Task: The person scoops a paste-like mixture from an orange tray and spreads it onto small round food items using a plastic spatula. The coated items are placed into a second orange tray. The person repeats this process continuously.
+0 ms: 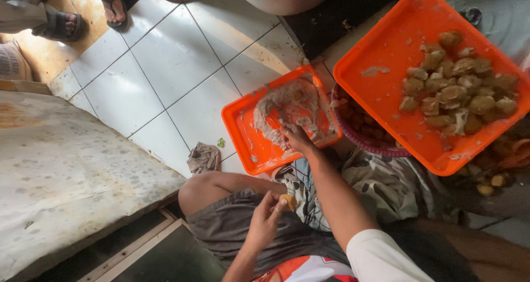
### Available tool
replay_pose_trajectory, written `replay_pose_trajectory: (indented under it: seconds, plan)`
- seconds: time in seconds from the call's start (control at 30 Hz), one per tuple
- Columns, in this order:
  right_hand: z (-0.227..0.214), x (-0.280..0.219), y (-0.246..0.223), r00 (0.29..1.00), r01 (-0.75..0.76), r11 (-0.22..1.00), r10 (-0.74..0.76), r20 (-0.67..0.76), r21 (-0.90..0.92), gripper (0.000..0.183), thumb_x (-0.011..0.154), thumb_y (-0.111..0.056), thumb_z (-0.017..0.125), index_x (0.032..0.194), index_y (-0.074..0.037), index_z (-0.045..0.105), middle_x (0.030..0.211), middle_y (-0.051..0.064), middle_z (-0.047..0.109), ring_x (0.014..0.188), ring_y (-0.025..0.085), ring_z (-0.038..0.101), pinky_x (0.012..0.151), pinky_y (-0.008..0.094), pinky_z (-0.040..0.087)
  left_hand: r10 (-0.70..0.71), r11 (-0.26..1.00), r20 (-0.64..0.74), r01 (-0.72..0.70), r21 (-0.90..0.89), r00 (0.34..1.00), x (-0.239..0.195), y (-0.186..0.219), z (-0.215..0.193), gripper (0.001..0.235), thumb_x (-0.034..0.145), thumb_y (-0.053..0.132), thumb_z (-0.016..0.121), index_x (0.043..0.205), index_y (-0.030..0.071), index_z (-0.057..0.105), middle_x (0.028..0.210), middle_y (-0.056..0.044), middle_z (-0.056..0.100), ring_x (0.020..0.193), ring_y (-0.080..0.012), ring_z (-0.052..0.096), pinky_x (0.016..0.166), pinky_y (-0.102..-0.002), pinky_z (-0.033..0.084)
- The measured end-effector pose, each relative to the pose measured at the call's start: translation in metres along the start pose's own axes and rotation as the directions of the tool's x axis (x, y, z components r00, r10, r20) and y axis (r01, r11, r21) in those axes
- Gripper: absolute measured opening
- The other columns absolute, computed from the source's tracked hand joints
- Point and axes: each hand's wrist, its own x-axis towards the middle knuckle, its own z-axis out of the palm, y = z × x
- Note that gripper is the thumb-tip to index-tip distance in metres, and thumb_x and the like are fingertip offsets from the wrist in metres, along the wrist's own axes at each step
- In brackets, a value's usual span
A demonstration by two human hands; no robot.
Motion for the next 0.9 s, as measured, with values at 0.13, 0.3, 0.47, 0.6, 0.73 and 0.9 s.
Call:
replay_pose_trajectory:
  seconds: [0.13, 0.3, 0.47, 0.6, 0.73, 0.9]
  plan:
    - [-0.007, -0.035, -0.041, 0.950, 0.291, 0.954, -0.279, 0.137, -0.075, 0.027, 0.109, -0.025, 0.054, 0.087, -0.009, 0.056, 0.072, 0.000, 0.056, 0.062, 0.009, 0.054, 0.057, 0.026, 0.047, 0.032, 0.970, -0.033, -0.039, -0.239, 0.999, 0.029, 0.000, -0.019, 0.020, 0.108, 0.023, 0.057, 0.110, 0.004, 0.059, 0.100, 0.000, 0.061, 0.094, -0.0087, 0.056, 0.085, -0.025, 0.048]
    - [-0.005, -0.128, -0.114, 0.962, 0.275, 0.952, -0.272, 0.037, -0.135, 0.019, 0.105, -0.028, 0.057, 0.096, -0.011, 0.055, 0.073, -0.004, 0.047, 0.062, 0.005, 0.043, 0.056, 0.023, 0.036, 0.012, 0.924, -0.095, -0.047, -0.379, 0.995, 0.083, 0.035, -0.004, 0.024, 0.104, 0.029, 0.055, 0.117, 0.010, 0.062, 0.112, 0.001, 0.064, 0.106, -0.0066, 0.060, 0.092, -0.027, 0.052]
    - [0.009, -0.210, -0.156, 0.943, 0.317, 0.926, -0.330, -0.034, -0.205, 0.025, 0.096, -0.023, 0.073, 0.112, -0.006, 0.064, 0.083, -0.005, 0.056, 0.075, 0.003, 0.051, 0.067, 0.021, 0.045, 0.168, 0.900, 0.109, -0.107, -0.421, 0.980, 0.081, 0.064, 0.031, 0.024, 0.108, 0.029, 0.056, 0.120, 0.008, 0.060, 0.117, 0.000, 0.064, 0.108, -0.0079, 0.059, 0.094, -0.029, 0.051]
    - [0.015, -0.234, -0.167, 0.919, 0.378, 0.913, -0.389, -0.054, -0.152, 0.030, 0.093, -0.017, 0.075, 0.117, -0.003, 0.065, 0.096, -0.002, 0.067, 0.085, 0.004, 0.058, 0.075, 0.022, 0.048, 0.253, 0.891, 0.018, -0.226, -0.394, 0.967, 0.063, 0.081, 0.057, 0.027, 0.105, 0.022, 0.061, 0.127, 0.007, 0.058, 0.122, 0.000, 0.063, 0.110, -0.0105, 0.059, 0.097, -0.032, 0.055]
    - [0.019, -0.245, -0.165, 0.852, 0.479, 0.826, -0.519, -0.070, -0.297, 0.029, 0.097, -0.022, 0.071, 0.117, -0.003, 0.065, 0.095, -0.001, 0.067, 0.082, 0.004, 0.059, 0.075, 0.022, 0.050, 0.458, 0.875, -0.205, -0.480, -0.070, 0.865, 0.035, 0.087, 0.081, 0.036, 0.097, 0.011, 0.069, 0.131, 0.004, 0.059, 0.126, -0.003, 0.063, 0.117, -0.0134, 0.063, 0.098, -0.033, 0.058]
    - [0.023, -0.251, -0.155, 0.926, 0.328, 0.926, -0.354, -0.133, -0.186, 0.032, 0.100, -0.030, 0.069, 0.113, -0.001, 0.069, 0.086, 0.003, 0.065, 0.073, 0.007, 0.053, 0.064, 0.026, 0.043, 0.502, 0.857, -0.143, -0.513, -0.052, 0.853, 0.033, 0.078, 0.078, 0.043, 0.090, 0.005, 0.076, 0.129, -0.001, 0.060, 0.119, -0.008, 0.068, 0.111, -0.0145, 0.066, 0.099, -0.033, 0.057]
